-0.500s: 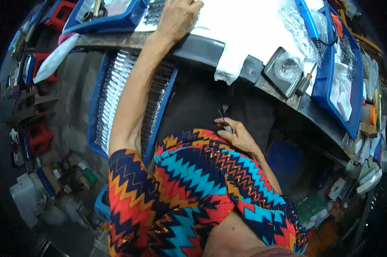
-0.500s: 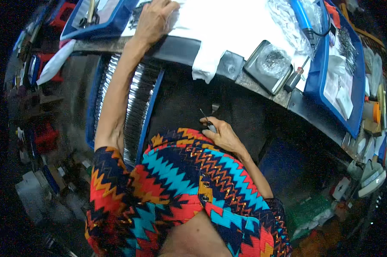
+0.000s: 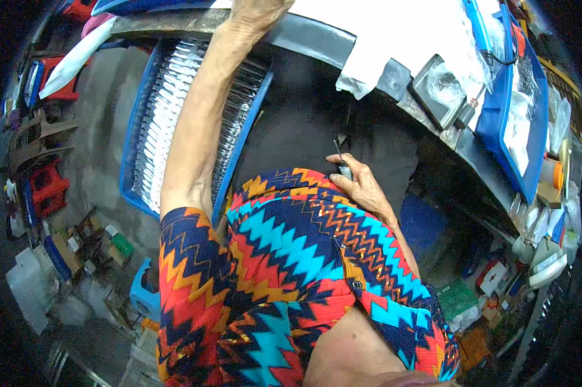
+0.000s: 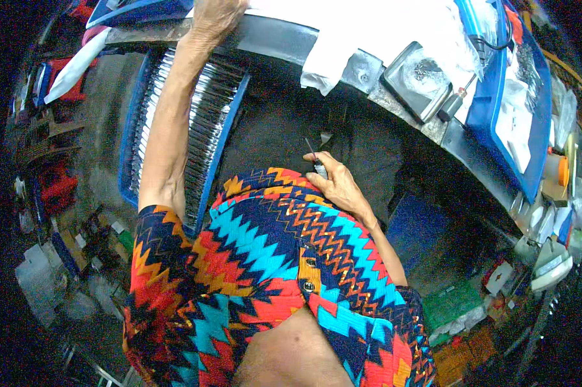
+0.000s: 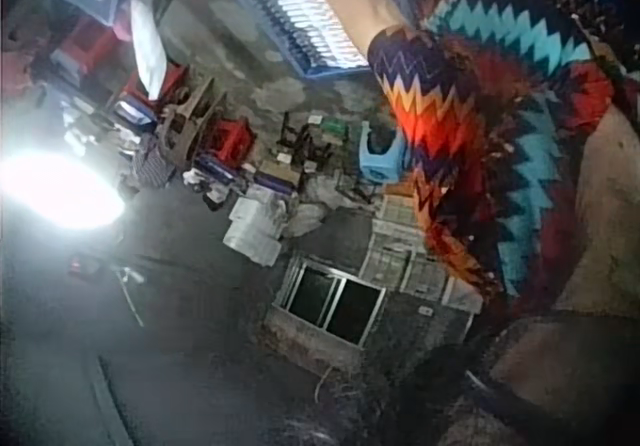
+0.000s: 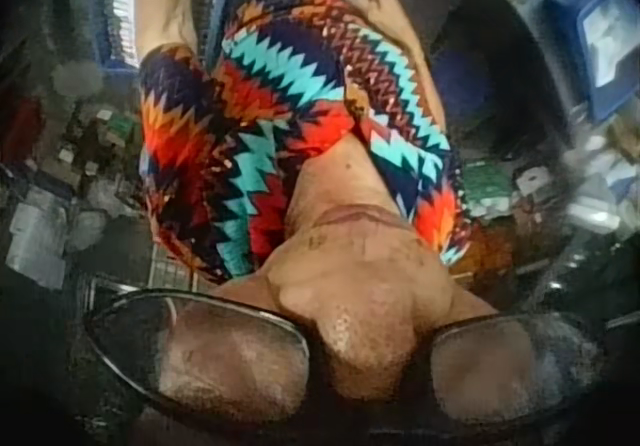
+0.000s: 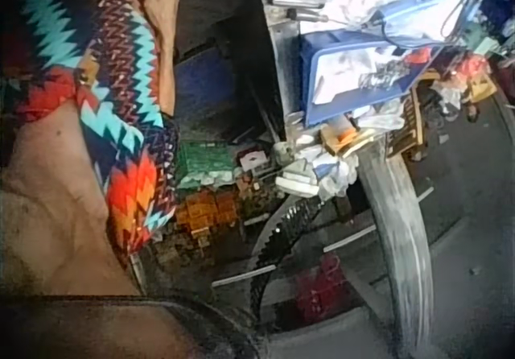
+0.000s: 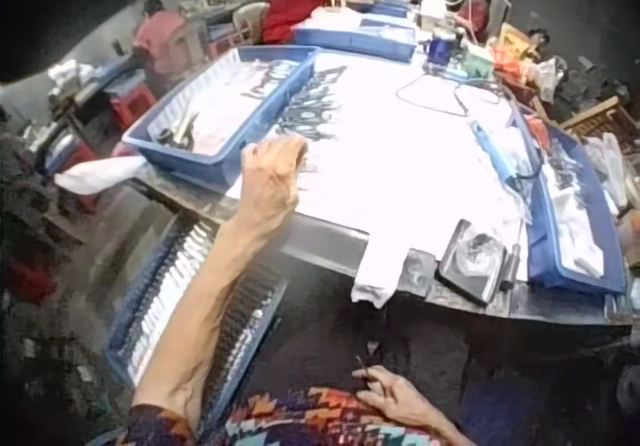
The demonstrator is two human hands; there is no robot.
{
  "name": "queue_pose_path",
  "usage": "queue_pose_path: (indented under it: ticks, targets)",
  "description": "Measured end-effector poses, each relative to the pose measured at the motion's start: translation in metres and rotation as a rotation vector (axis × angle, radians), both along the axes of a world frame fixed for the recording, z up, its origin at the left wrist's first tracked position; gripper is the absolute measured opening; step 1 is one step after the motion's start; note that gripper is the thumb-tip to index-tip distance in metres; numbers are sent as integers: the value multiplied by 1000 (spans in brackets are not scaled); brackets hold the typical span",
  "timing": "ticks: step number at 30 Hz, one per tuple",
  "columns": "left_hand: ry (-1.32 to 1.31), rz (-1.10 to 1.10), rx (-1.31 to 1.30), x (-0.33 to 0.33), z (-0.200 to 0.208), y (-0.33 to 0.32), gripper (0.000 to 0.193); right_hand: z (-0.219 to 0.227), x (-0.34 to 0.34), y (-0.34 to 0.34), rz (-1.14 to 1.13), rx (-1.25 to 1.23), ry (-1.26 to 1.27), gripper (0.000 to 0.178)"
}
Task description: Assembling small plastic and metal hardware components using a screwdriver at a workbench.
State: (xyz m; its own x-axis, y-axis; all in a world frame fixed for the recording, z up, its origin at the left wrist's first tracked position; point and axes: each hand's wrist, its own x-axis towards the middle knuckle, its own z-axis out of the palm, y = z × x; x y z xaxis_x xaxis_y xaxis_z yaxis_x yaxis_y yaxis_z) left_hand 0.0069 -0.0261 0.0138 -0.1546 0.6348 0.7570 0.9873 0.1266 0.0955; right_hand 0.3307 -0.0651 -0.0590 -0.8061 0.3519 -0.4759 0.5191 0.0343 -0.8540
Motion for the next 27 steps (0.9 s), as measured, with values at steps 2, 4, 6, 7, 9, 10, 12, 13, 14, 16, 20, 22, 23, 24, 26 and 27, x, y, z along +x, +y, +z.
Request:
queue_pose_path:
  ticks: [2, 4, 6, 7, 9, 10, 12, 13, 14, 16, 20, 22, 23, 24, 26, 27]
  targets:
    - [-87, -104, 164, 2, 8, -9, 8, 6, -5, 1, 7, -25, -102, 34]
    - [-74, -110, 185, 10, 20, -20, 11, -3, -3, -2, -18, -1, 13, 32]
    - [-307, -447, 412, 31, 3, 18, 18, -17, 4, 2, -299, -81, 106, 30]
    - [-288, -403, 390, 36, 30, -17, 23, 2, -2, 0, -236, -160, 93, 28]
    - [-168, -410, 421, 48, 25, -29, 29, -2, -2, -1, -317, -137, 162, 28]
    - [10, -354, 434, 53, 18, -38, 31, -6, -2, -2, -364, -131, 244, 29]
    - [-558, -404, 193, 90, 18, -61, 29, -11, -1, -1, -408, -155, 293, 30]
    - [-801, -374, 36, 103, 17, -72, 28, -9, -1, -1, -432, -164, 278, 32]
    - [-982, -350, 56, 111, 6, -72, 22, -9, -2, -2, -451, -173, 262, 33]
    - [-1471, -322, -114, 130, 6, -82, 21, -10, -2, 0, -437, -81, 333, 33]
    - [-1565, -441, -258, 137, -18, -85, 23, 9, -3, 12, -354, 50, 138, 34]
    - [-1662, -416, -375, 140, -17, -83, 21, 12, -4, 15, -230, 113, 105, 37]
    - [-1684, -409, -357, 142, -19, -80, 20, 18, -4, 15, -187, 72, 47, 39]
    - [-1686, -413, -360, 143, -20, -77, 20, 18, -3, 14, -191, 72, 45, 39]
    - [-1703, -349, -304, 145, -23, -71, 18, 18, -1, 13, -92, 65, -12, 38]
    - [-1706, -351, -306, 145, -25, -70, 18, 21, 0, 13, -30, 76, -42, 37]
